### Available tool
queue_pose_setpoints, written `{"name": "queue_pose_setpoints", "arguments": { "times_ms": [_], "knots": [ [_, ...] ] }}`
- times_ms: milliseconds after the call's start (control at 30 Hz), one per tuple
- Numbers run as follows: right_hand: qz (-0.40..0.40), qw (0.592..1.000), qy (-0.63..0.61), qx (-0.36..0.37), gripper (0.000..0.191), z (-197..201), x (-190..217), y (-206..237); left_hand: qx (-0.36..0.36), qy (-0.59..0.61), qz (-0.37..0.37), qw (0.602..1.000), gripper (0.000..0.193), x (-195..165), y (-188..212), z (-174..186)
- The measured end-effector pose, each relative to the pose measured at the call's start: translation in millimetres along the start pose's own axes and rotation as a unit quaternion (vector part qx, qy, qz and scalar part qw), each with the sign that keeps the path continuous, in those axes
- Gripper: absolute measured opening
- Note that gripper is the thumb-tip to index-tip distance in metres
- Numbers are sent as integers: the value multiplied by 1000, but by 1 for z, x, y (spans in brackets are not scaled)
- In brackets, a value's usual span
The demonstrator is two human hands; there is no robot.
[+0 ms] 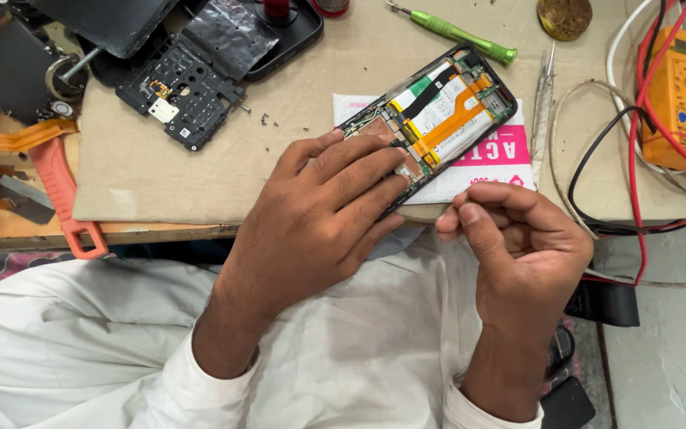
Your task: The person repairs a disassembled smartphone at a workbench. They press and reposition internal components by hand, pry at the board with a green spudger tool, test the phone's screen, then use tweezers to work on small parts near the battery and connectors.
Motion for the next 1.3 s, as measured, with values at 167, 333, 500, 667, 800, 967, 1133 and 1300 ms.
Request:
{"name": "queue_pose_setpoints", "arguments": {
  "times_ms": [167, 333, 500, 667, 800, 967, 1133, 1300],
  "knots": [
    [13, 1000, 17, 4, 13, -6, -1, -2, -36, -14, -15, 999, 35, 3, 3, 0],
    [30, 999, 20, -5, 3, -11, -3, -8, -67, -8, -20, 998, 36, 7, 5, 0],
    [32, 998, 54, -10, 4, -17, -4, -15, -88, 17, -10, 996, 38, 12, 5, 0],
    [26, 996, 81, -16, 6, -19, -6, -22, -104, 31, 9, 994, 40, 16, 6, 2],
    [23, 999, -9, -23, 3, -18, -11, -23, -109, 43, 14, 993, 40, 18, 3, 5],
    [2, 993, -118, -23, 4, -13, -21, -27, -115, 15, -2, 993, 39, 19, -2, 6],
    [-4, 989, -149, -6, 19, -11, -25, -30, -111, 7, -2, 994, 37, 22, -3, 2],
    [-42, 990, -131, 24, 28, -12, -21, -40, -112, 4, -5, 994, 36, 26, -2, -2]
  ]
}}
Point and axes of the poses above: each hand's wrist, its own y-axis away from the middle knuckle, its own z-axis out of the back of the hand, x = y × z, the point moved 3 cm from there along -y, towards the middle knuckle, and after that the axes turned 9 degrees about x, right-handed, at the moved point
